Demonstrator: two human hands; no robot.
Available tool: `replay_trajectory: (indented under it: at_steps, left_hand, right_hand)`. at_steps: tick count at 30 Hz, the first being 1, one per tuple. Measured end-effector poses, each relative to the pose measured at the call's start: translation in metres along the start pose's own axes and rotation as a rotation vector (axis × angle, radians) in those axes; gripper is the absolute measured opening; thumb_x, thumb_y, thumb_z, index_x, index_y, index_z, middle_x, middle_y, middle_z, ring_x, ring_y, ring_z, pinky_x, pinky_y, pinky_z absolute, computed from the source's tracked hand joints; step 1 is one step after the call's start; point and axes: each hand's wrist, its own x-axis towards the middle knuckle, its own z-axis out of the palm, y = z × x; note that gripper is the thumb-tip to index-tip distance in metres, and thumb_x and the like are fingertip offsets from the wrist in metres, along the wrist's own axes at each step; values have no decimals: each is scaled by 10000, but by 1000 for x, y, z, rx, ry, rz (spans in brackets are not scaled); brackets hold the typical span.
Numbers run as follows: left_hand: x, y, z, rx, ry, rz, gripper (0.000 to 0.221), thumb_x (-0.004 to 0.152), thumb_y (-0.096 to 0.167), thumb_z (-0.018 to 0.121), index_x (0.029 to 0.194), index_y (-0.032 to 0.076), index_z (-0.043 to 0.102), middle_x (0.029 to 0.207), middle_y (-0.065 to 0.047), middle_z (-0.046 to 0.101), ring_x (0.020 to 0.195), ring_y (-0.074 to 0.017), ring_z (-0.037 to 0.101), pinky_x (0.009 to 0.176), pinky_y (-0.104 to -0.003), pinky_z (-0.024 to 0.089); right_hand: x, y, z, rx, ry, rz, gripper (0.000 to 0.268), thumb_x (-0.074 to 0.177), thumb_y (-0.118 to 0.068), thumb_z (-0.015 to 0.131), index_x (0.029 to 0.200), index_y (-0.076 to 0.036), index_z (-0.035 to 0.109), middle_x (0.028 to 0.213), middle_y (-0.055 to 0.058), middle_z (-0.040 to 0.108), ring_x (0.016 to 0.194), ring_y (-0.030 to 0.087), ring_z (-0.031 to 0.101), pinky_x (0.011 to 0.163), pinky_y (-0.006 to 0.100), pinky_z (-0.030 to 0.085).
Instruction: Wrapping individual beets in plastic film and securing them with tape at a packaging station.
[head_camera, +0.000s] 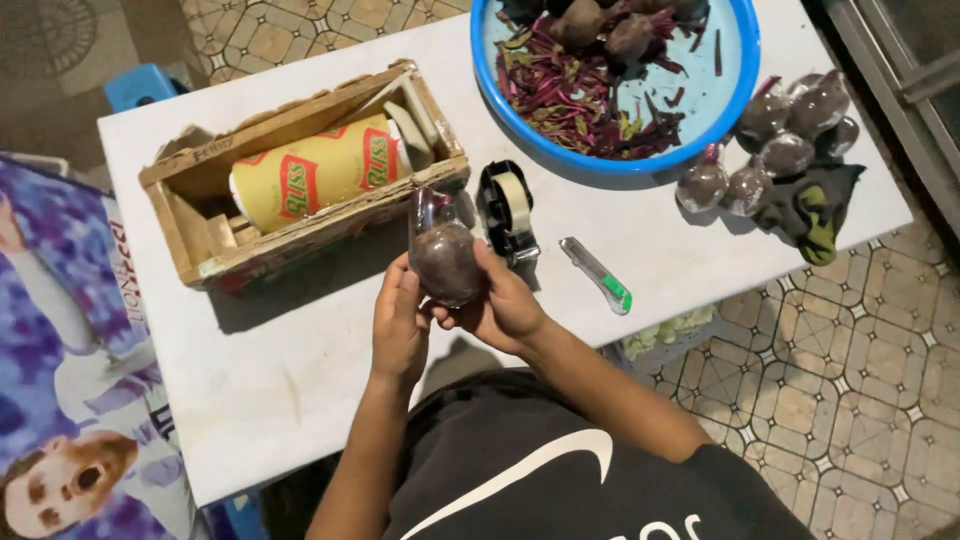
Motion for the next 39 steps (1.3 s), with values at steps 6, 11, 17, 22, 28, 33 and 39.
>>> replay_trajectory:
  at_steps: [6,11,17,22,28,33,39]
  left_hand:
    - [2,-19,22,17,-14,-35,432,1049,356,472,1368,76,550,874,-110,634,613,-170,614,542,-299,586]
    - [6,-16,85,56,-61,-80,499,1037,350,498,1436,51,472,1012,-104,589,721,-164,582,575,-291,574]
    - [40,-69,154,194,-191,-85,431,1044,243,539,1426,46,510,1217,-154,594,920,-232,642,722,-370,609]
    - [73,-93,247,477,-413,-54,538,1006,346,661,1438,59,518,1338,-214,610,1207,-390,627,943,-526,553]
    - [114,-136,342,557,-523,-103,689,996,310,664,1539,-9,382,1344,-332,550,1212,-462,625,980,-528,551]
    - [163,-200,382,739,-460,-15,722,933,319,760,1512,20,450,1356,-321,565,1221,-453,631,989,-488,574]
    - [202,-239,411,793,-448,51,703,890,160,795,1474,-45,460,1252,-340,553,1148,-501,648,900,-441,631]
  right_hand:
    - [-16,-15,-16,32,34,-42,663,1053,-591,444,1147,13,701,946,253,743,771,342,744,661,397,633]
    - [-43,-52,-41,30,114,-125,662,1050,-593,434,1154,7,691,950,244,744,781,332,742,663,401,623]
    - [-84,-108,-93,-114,345,-358,514,1046,-539,465,1151,-65,633,951,180,696,794,300,681,652,361,582]
    - [-120,-169,-118,-181,696,-629,300,1075,-415,515,1109,-123,455,987,87,539,878,228,567,769,348,532]
    - [-138,-246,-203,-333,964,-666,307,1045,-373,606,1186,-110,536,927,44,662,775,180,681,672,307,608]
    - [-134,-276,-300,-643,1189,-801,376,1027,-343,691,1223,-66,527,965,58,673,797,131,620,651,263,539]
    - [-114,-308,-365,-725,1234,-764,312,1028,-301,691,1191,-42,635,994,109,740,800,136,685,650,282,586]
